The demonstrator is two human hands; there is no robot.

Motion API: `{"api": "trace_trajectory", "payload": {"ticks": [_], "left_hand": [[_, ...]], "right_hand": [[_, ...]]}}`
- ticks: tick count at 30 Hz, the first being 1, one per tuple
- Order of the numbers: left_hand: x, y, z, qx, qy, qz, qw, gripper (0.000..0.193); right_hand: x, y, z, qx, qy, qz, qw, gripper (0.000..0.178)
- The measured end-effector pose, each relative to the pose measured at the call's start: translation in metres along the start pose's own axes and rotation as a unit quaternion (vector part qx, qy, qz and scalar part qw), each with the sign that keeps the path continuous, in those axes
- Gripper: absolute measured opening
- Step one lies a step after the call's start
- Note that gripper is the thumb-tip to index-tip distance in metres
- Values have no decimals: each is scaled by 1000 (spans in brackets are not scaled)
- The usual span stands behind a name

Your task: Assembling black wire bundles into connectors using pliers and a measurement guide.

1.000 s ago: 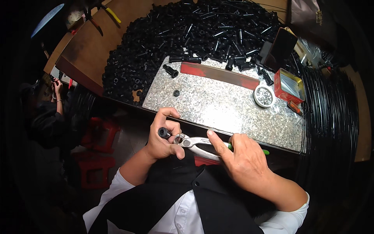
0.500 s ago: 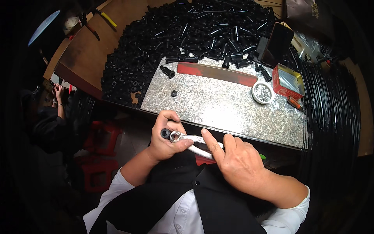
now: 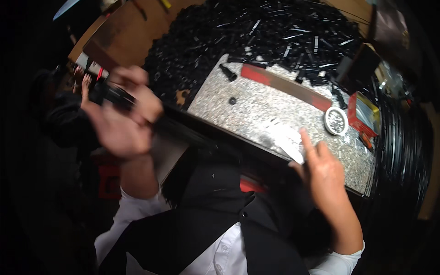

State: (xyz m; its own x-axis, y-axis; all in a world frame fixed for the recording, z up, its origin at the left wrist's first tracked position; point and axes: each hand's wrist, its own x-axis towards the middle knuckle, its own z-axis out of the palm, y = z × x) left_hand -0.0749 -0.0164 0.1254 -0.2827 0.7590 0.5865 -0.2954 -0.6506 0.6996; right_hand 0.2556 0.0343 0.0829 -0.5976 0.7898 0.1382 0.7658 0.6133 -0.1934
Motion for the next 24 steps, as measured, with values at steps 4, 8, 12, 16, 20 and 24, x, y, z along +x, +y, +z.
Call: {"api": "trace_trajectory", "payload": {"ticks": [4, 8, 12, 16, 20, 24], "left_hand": [[21, 122, -28, -89, -112, 15, 990, 31], [21, 173, -30, -11, -62, 31, 998, 21], [17, 184, -47, 3, -57, -94, 994, 35], [-17, 93, -64, 156, 96, -32, 983, 38], [-39, 6, -94, 163, 87, -281, 942, 18], [-96, -77, -199, 263, 158, -409, 860, 26]], "right_hand": [[24, 25, 30, -51, 0, 49, 997, 72], [34, 29, 58, -105, 46, 26, 993, 70], [38, 23, 71, -154, 93, -40, 983, 60], [39, 16, 69, -158, 135, -66, 976, 56], [2, 37, 32, -148, 143, -6, 979, 51], [-15, 53, 25, -135, 121, 60, 982, 46]]}}
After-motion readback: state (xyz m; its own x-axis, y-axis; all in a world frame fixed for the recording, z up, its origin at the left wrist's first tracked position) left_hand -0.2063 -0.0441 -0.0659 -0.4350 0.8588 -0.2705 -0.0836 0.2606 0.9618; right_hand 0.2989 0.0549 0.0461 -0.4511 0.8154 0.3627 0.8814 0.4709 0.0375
